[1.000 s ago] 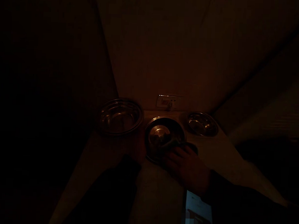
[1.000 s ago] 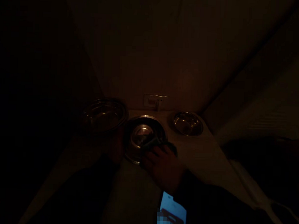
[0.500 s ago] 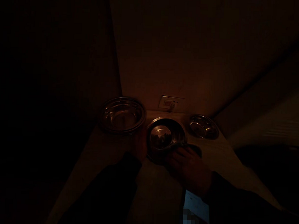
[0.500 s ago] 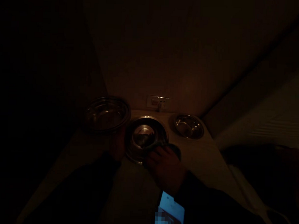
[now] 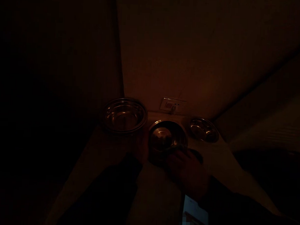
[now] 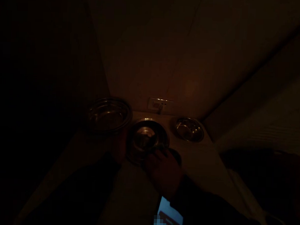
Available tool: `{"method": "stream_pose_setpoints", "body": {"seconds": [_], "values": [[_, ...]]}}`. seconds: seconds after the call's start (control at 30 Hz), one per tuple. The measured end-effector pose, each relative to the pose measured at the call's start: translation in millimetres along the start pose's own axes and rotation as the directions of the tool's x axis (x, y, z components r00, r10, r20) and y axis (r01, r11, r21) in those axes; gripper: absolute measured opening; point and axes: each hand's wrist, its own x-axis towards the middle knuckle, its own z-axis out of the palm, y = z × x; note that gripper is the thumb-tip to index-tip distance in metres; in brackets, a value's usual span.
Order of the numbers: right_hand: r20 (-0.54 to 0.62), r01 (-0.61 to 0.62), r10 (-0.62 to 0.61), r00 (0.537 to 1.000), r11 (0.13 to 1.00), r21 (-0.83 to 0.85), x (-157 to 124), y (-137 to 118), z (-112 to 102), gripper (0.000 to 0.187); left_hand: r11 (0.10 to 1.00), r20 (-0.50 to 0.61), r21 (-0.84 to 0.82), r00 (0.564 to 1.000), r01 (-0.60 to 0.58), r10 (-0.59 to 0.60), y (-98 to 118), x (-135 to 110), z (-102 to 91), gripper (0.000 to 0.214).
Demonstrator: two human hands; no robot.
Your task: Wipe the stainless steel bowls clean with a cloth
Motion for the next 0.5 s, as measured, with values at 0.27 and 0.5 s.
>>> {"method": "stream_pose_setpoints", "body": {"seconds": [0.27,0.5], "values": [[-0.107,-0.129,0.157,0.982,0.964,0.233,27.0,-26.5,22.1,0.031,0.995,-0.094,0.090,0.995,0.040,-0.031,3.6,0.5,1.2,0.039],[0.142,-0.113,0.095,0.985,0.985,0.130,18.3,-5.8,-4.7,0.029,0.995,-0.052,0.073,0.997,0.065,-0.061,-0.7,0.6,-0.4,0.047]]}}
